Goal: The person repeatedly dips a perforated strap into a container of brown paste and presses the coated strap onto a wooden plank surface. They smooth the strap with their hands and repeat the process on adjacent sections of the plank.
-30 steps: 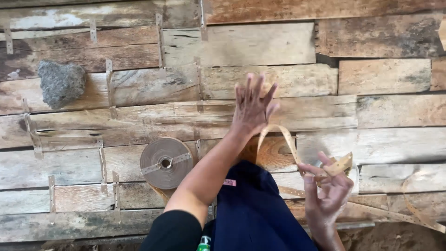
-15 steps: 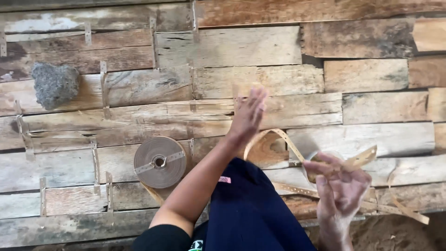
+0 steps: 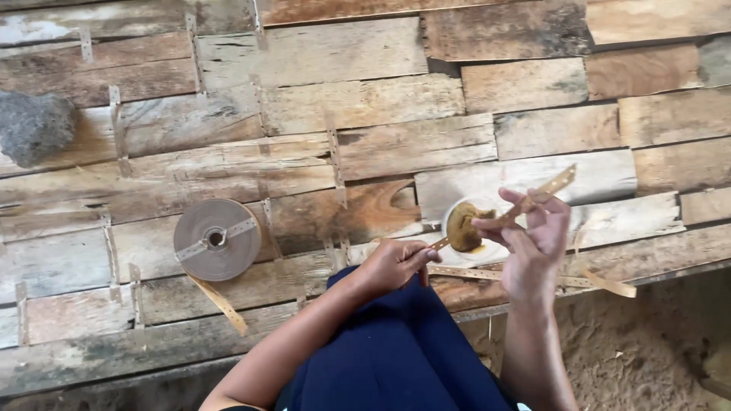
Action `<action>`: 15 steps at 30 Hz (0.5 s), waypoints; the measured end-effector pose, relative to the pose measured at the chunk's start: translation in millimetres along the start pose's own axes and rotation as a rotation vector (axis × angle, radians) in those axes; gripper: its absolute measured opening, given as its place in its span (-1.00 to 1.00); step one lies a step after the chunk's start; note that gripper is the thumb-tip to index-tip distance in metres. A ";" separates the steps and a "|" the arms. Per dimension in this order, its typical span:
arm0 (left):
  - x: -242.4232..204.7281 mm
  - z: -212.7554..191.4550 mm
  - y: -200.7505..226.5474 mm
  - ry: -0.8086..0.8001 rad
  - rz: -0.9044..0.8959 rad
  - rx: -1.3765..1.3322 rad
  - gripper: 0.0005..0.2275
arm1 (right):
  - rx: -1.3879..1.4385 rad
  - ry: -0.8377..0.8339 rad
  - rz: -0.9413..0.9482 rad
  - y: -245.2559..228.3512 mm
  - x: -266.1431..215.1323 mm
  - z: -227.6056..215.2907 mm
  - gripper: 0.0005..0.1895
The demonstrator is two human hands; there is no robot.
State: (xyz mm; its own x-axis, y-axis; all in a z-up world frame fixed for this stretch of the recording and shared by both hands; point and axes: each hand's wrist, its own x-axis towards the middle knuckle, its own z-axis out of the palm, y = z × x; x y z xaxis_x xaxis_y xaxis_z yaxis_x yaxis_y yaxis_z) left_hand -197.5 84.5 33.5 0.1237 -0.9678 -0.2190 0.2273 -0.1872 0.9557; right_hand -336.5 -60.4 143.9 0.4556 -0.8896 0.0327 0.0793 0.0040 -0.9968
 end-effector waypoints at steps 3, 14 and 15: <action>-5.6 28.1 -1.0 0.038 -0.113 -0.231 -0.73 | -0.053 -0.011 -0.041 31.1 6.2 -18.5 -0.44; 21.4 77.4 -40.0 0.118 -0.226 -0.369 -0.69 | -1.485 -0.021 -0.493 100.3 47.6 -118.0 -0.43; 24.6 77.6 -39.8 0.155 -0.240 -0.349 -0.69 | -1.600 -0.083 -0.273 88.1 42.0 -107.6 -0.40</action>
State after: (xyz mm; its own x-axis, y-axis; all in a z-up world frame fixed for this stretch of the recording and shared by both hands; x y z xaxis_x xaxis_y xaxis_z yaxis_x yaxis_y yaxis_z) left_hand -278.4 55.1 5.4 0.1649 -0.8622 -0.4789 0.5759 -0.3100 0.7565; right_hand -405.7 -146.5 49.6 0.6314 -0.7582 0.1628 -0.7671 -0.6414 -0.0122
